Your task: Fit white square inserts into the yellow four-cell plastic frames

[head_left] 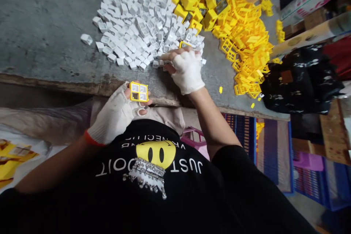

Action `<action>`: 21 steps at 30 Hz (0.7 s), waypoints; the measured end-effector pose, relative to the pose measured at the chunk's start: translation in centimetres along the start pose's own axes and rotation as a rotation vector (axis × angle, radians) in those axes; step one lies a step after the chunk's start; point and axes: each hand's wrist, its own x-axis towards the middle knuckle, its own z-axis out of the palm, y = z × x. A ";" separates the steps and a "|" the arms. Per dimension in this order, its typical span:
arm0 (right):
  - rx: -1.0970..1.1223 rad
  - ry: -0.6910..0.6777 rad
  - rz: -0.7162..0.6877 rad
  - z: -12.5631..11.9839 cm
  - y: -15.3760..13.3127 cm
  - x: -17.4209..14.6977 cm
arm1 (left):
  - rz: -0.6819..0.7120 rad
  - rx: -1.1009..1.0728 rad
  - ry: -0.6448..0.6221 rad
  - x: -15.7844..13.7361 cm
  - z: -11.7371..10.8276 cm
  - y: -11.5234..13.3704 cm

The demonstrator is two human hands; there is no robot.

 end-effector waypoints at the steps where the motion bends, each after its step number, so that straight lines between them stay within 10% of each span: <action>1: -0.042 -0.039 -0.009 0.2 0.1 1.1 | 0.018 0.006 0.008 -0.1 0.1 0.1; 21: 0.367 0.039 0.002 -0.1 -2.3 -1.2 | 0.480 0.246 0.035 1.9 0.3 -1.7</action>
